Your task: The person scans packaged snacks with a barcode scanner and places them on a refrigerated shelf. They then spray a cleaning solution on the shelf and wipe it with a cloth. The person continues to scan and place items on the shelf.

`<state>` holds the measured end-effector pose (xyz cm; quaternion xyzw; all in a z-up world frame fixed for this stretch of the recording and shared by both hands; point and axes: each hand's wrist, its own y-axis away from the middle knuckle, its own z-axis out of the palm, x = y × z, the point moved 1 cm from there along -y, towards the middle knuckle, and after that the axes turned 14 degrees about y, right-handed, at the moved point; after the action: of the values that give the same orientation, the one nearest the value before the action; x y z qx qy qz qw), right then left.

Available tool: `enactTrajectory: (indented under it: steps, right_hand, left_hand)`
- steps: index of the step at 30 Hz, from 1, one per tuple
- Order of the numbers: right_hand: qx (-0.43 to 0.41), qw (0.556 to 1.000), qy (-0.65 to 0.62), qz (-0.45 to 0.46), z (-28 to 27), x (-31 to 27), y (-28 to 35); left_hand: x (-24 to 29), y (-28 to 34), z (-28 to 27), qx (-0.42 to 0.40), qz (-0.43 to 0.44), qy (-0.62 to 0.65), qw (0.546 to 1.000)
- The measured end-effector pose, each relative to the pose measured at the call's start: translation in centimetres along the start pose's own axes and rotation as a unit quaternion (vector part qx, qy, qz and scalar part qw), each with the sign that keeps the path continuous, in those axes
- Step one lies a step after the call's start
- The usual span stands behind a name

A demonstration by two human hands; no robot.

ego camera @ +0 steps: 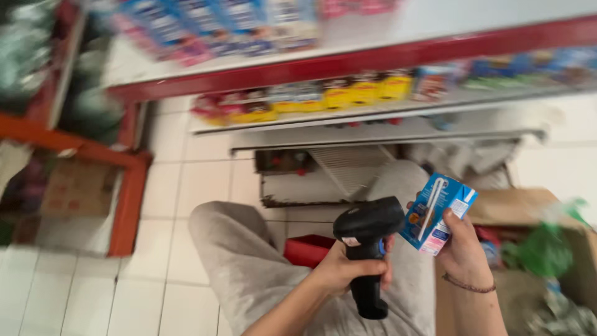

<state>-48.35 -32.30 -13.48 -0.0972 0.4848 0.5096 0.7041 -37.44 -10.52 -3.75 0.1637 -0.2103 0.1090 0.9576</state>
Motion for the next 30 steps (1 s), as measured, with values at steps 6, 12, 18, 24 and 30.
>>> enactTrajectory:
  steps: [6, 12, 18, 24, 30]
  right_hand:
    - [-0.126, 0.986, 0.105, 0.041, 13.7, 3.5, -5.4]
    - [-0.193, 0.960, 0.179, 0.100, 26.3, 9.1, -8.5]
    - [-0.201, 0.944, 0.200, 0.170, 34.4, 15.3, -10.8]
    - [-0.264, 0.918, 0.177, 0.238, 41.2, 20.1, -12.7]
    - [-0.277, 0.909, 0.178, 0.255, 47.1, 24.0, -14.3]
  left_hand:
    - [6.4, 10.1, -4.4, 0.094, 0.197, -0.262, 0.940]
    - [9.6, 18.6, -9.9, 0.184, 0.275, -0.097, 0.939]
    - [11.0, 23.6, -17.2, 0.271, 0.327, -0.079, 0.902]
    - [12.2, 25.2, -24.4, 0.273, 0.440, 0.032, 0.855]
    - [15.9, 27.0, -28.7, 0.261, 0.396, 0.086, 0.876]
